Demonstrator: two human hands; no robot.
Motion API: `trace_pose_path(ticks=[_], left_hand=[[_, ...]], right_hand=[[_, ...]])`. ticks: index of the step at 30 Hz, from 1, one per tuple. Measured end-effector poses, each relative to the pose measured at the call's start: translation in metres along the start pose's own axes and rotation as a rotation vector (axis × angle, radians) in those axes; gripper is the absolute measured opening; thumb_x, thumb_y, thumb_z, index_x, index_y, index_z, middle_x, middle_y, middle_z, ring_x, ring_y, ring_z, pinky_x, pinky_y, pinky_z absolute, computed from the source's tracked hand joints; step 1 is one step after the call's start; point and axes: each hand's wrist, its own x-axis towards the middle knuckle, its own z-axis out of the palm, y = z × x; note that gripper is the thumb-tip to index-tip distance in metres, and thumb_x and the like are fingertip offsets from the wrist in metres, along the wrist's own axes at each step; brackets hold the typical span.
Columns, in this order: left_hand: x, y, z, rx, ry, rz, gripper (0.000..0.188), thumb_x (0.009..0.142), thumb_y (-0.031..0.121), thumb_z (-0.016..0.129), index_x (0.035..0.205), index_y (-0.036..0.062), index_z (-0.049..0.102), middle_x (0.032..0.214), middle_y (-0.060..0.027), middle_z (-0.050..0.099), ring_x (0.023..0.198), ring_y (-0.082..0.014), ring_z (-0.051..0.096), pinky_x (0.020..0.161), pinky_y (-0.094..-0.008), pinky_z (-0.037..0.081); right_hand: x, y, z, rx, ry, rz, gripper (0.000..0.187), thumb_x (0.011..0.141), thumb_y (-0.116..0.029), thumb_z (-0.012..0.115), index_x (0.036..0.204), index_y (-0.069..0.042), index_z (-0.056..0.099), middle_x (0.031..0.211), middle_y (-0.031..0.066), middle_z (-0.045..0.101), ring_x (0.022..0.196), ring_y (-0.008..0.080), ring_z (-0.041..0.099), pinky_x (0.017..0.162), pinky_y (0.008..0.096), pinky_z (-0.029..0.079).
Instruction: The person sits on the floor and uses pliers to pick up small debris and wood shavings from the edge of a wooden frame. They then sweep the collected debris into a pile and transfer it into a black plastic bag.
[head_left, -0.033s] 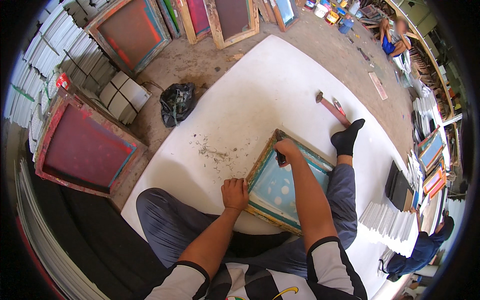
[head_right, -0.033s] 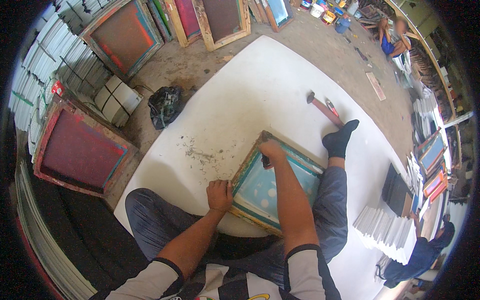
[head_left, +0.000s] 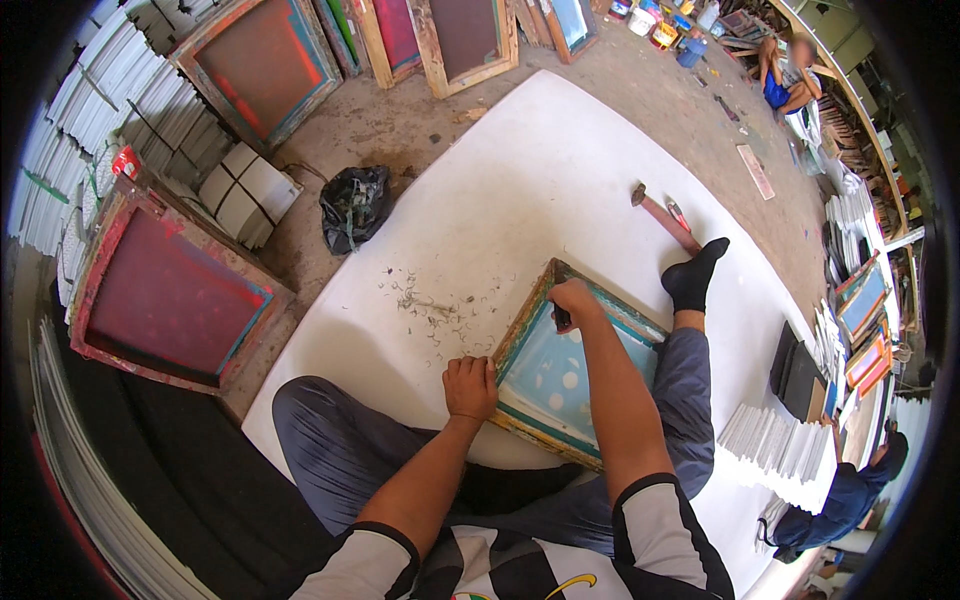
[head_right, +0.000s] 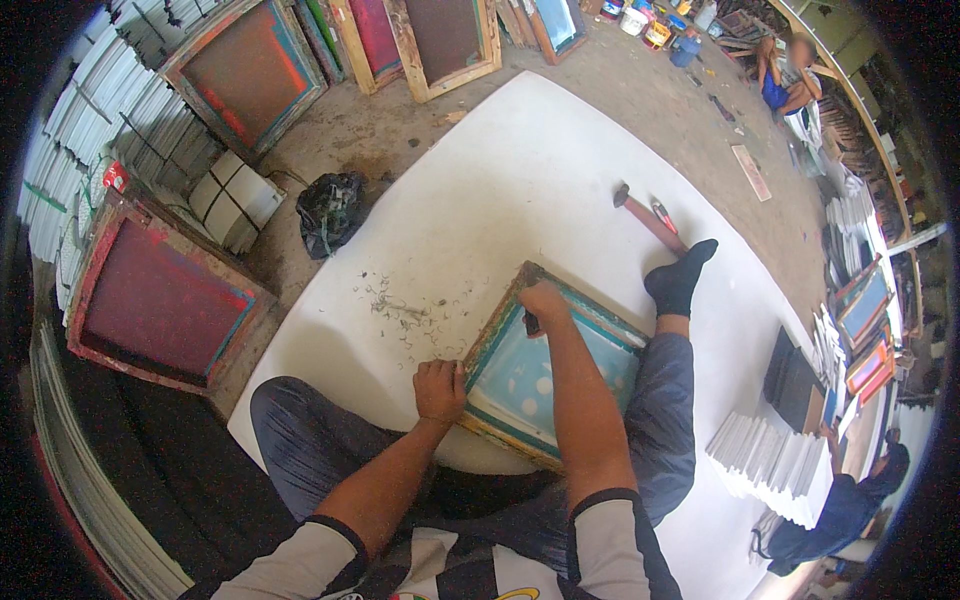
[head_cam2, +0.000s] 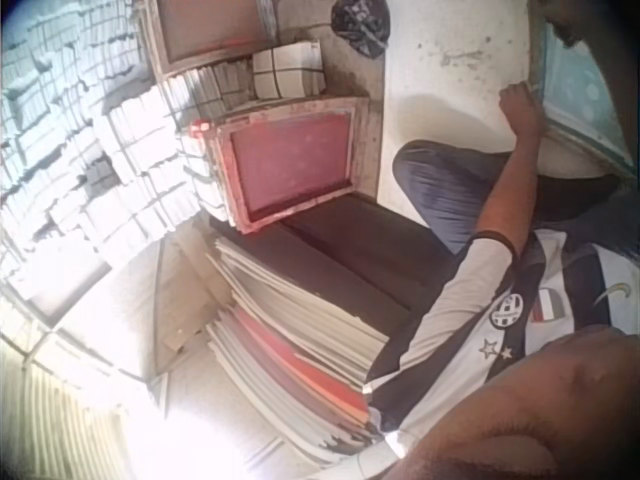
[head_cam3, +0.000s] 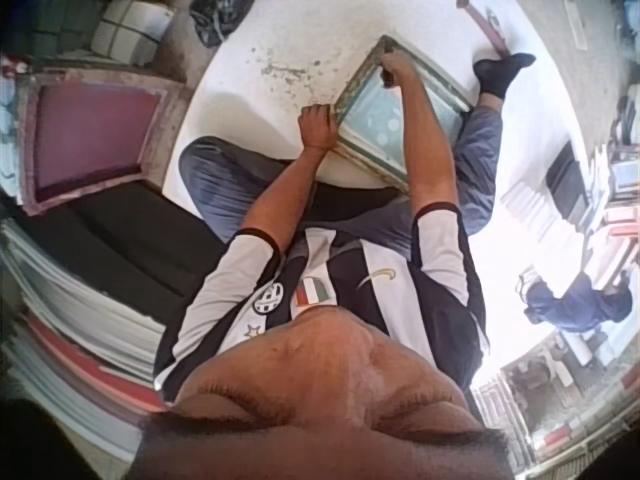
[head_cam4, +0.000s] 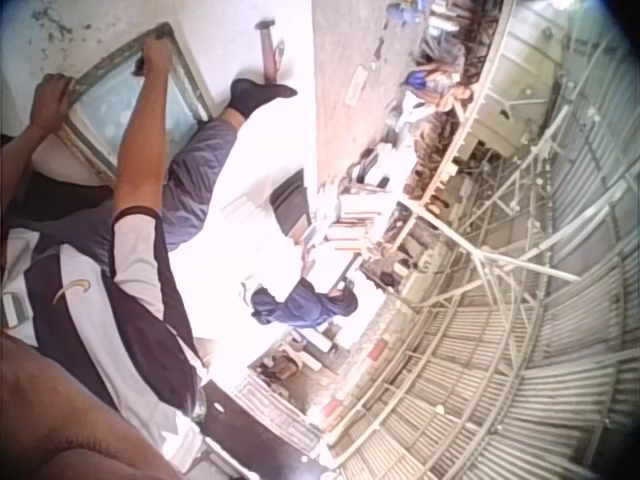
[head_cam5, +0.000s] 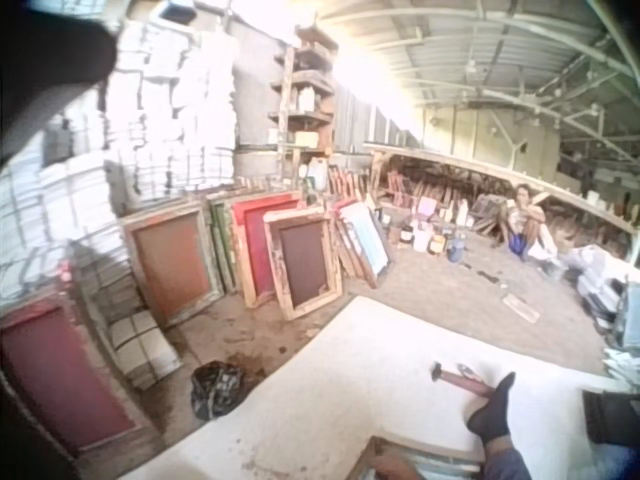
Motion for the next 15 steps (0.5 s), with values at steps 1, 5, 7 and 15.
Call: trace_pose_path(ticks=[1, 5, 7, 15], left_hand=[[0.0, 0.0, 0.0, 0.0, -0.015, -0.012, 0.02, 0.097, 0.023, 0.056, 0.103, 0.0099, 0.069, 0.102, -0.0087, 0.065, 0.102, -0.0313, 0.054, 0.089, -0.0451, 0.041], [0.0, -0.003, 0.0, -0.002, -0.043, -0.033, 0.02, 0.097, 0.022, 0.056, 0.103, 0.0095, 0.069, 0.103, -0.0094, 0.065, 0.102, -0.0318, 0.054, 0.089, -0.0453, 0.042], [0.001, -0.001, 0.001, -0.007, -0.051, -0.024, 0.02, 0.097, 0.022, 0.056, 0.103, 0.0093, 0.069, 0.103, -0.0097, 0.065, 0.102, -0.0319, 0.054, 0.089, -0.0454, 0.042], [-0.001, -0.002, 0.0, 0.018, -0.004, 0.022, 0.02, 0.096, 0.022, 0.056, 0.102, 0.0083, 0.069, 0.101, -0.0096, 0.064, 0.1, -0.0315, 0.054, 0.087, -0.0454, 0.042]], right_hand=[[0.003, 0.005, 0.0, 0.029, 0.01, -0.024, 0.018, 0.086, -0.01, 0.057, 0.091, 0.007, 0.059, 0.072, 0.0196, 0.061, 0.063, 0.0328, 0.065, 0.052, 0.0552, 0.055], [0.007, 0.016, 0.002, -0.028, 0.066, -0.096, 0.015, 0.086, -0.007, 0.055, 0.09, 0.007, 0.058, 0.071, 0.0195, 0.06, 0.06, 0.0315, 0.064, 0.053, 0.0528, 0.054], [0.006, 0.019, 0.001, -0.086, 0.132, -0.14, 0.017, 0.087, -0.008, 0.056, 0.092, 0.009, 0.058, 0.072, 0.0221, 0.062, 0.06, 0.0358, 0.065, 0.056, 0.0548, 0.054], [-0.034, 0.034, 0.033, -0.606, 0.303, -0.516, 0.034, 0.086, -0.02, 0.059, 0.111, 0.002, 0.066, 0.095, 0.0338, 0.068, 0.091, 0.0458, 0.069, 0.085, 0.053, 0.055]])
